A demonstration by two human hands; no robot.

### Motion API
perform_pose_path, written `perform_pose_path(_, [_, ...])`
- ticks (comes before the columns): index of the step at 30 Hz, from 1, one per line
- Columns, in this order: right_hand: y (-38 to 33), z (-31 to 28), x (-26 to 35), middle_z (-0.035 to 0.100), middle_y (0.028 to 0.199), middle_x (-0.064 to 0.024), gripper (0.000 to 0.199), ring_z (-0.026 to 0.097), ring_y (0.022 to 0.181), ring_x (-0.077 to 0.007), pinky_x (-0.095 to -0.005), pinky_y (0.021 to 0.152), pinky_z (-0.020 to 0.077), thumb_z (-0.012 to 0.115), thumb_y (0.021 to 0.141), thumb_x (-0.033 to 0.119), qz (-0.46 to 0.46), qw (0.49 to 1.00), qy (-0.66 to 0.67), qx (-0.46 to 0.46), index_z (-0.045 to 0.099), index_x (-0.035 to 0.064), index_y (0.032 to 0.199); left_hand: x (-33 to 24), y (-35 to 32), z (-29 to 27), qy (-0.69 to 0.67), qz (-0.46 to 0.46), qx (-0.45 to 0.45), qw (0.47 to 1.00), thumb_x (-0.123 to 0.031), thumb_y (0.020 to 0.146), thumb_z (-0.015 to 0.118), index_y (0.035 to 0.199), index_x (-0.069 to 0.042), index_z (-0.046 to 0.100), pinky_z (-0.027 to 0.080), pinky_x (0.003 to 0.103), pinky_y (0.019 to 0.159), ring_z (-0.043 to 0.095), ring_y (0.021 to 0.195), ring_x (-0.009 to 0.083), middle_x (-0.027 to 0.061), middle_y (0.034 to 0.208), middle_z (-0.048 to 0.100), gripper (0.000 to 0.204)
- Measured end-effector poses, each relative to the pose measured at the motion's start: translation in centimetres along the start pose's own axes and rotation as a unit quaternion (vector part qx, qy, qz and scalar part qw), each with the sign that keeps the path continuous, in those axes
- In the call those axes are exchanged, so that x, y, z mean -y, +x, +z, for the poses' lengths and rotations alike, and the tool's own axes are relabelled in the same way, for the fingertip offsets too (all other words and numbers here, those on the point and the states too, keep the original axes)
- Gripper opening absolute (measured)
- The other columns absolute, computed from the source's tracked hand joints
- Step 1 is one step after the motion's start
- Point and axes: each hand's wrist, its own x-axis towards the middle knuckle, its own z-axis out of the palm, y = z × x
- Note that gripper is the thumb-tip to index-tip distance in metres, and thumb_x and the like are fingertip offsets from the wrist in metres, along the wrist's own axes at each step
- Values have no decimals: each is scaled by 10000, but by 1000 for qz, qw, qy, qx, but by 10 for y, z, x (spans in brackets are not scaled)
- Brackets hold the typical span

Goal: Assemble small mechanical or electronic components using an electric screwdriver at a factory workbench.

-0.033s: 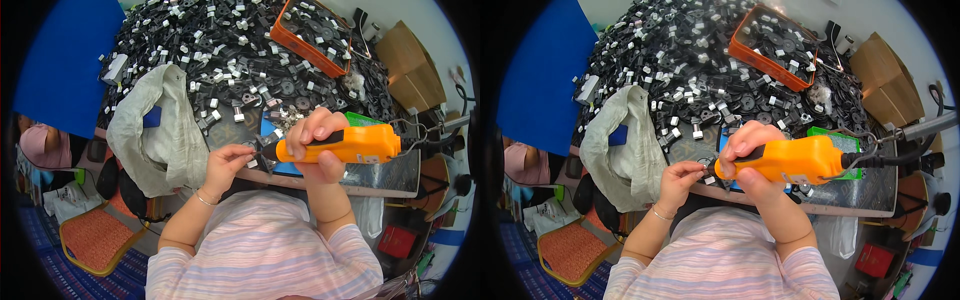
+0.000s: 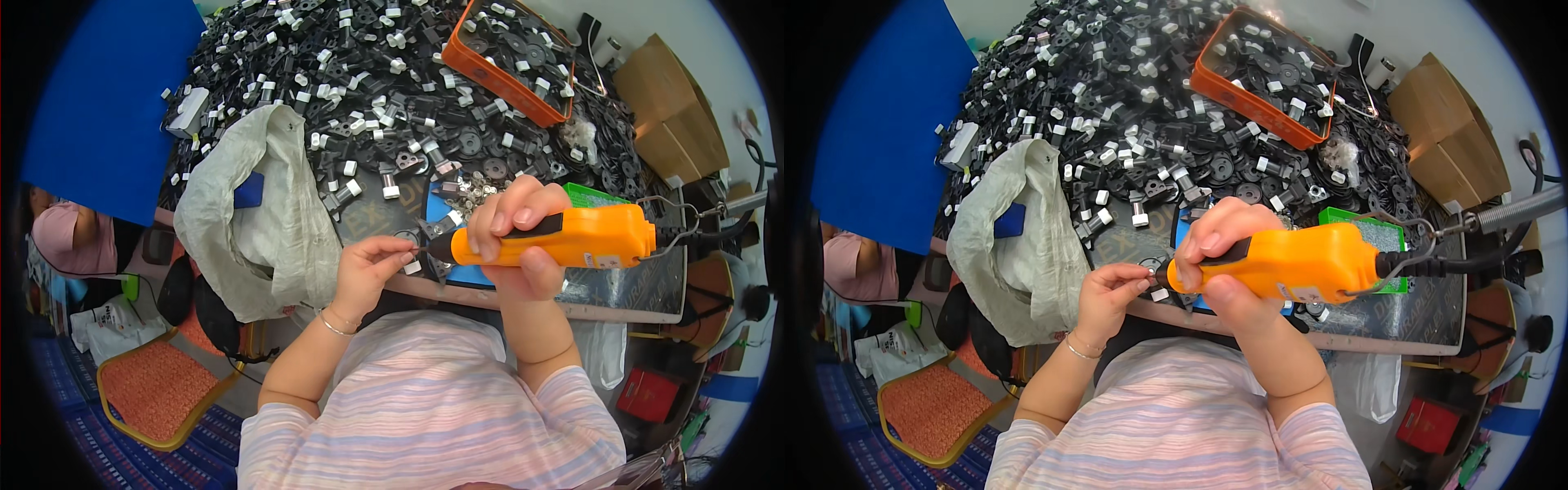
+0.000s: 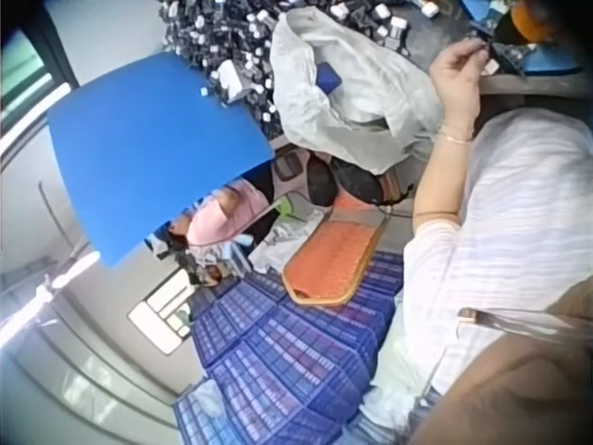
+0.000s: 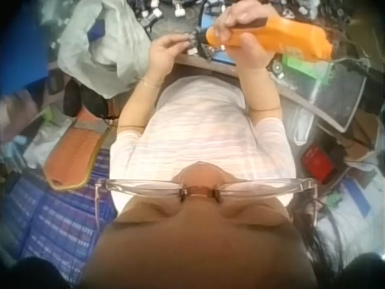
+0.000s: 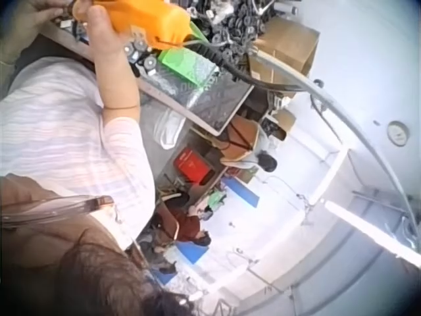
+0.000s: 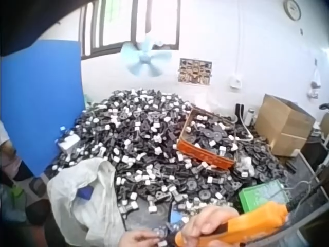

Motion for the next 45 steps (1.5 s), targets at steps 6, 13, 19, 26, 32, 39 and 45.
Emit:
perform_pose_path(6, [1, 2, 0, 486, 893, -95, 273, 533, 613, -162, -304, 593, 452, 635, 819, 213, 0, 1000, 4, 5, 472, 54, 970, 1, 0, -2, -68, -31, 16, 997, 96, 804, 625, 982, 38, 641, 522, 264, 825, 653, 878, 170, 127, 950, 672, 189])
perform_pose_path(13, [-1, 5, 0, 488, 891, -95, 269, 535, 615, -159, -301, 592, 453, 640, 818, 207, 11, 1000, 5, -3, 474, 54, 964, -2, -1, 2, 75, 59, 13, 995, 79, 796, 641, 1095, 25, 622, 506, 245, 792, 648, 864, 143, 103, 943, 675, 304])
perform_pose_path(19, [-3, 6, 0, 491, 888, -94, 271, 533, 609, -157, -301, 583, 453, 644, 822, 213, 17, 1000, -10, -7, 477, 52, 962, 0, -2, 3, 171, 125, 4, 977, 92, 761, 652, 1132, -17, 625, 505, 237, 749, 650, 844, 135, 77, 872, 671, 387])
perform_pose_path(26, [-2, 5, -6, 493, 892, -97, 280, 536, 608, -160, -293, 582, 454, 656, 824, 214, 25, 999, -18, -10, 483, 45, 967, -2, 2, 0, 268, 184, -1, 946, 60, 741, 683, 1127, -54, 636, 508, 269, 747, 652, 813, 180, 92, 862, 657, 406])
perform_pose_path(32, [-9, -8, -33, 512, 890, -114, 265, 552, 642, -167, -280, 596, 465, 684, 807, 148, 26, 991, -128, -7, 510, 14, 956, -4, 7, -4, 503, 211, 13, 838, -228, 593, 830, 1250, -3, 482, 400, 422, 934, 498, 1072, 352, 166, 1146, 559, 777])
perform_pose_path(39, [-9, -13, -56, 514, 882, -121, 236, 556, 665, -156, -257, 583, 471, 671, 795, 101, 30, 980, -198, 21, 512, -2, 935, 11, 9, -14, 485, 160, 22, 859, -192, 646, 796, 1122, 5, 574, 443, 399, 864, 543, 983, 345, 156, 1062, 600, 561])
perform_pose_path(45, [-6, -9, -62, 533, 840, -88, 220, 536, 704, -156, -263, 611, 454, 674, 730, 43, 86, 983, -162, 26, 531, 29, 896, 15, 15, -17, 472, 164, 41, 865, -166, 653, 784, 1079, 4, 604, 455, 388, 817, 551, 935, 336, 142, 1005, 606, 493])
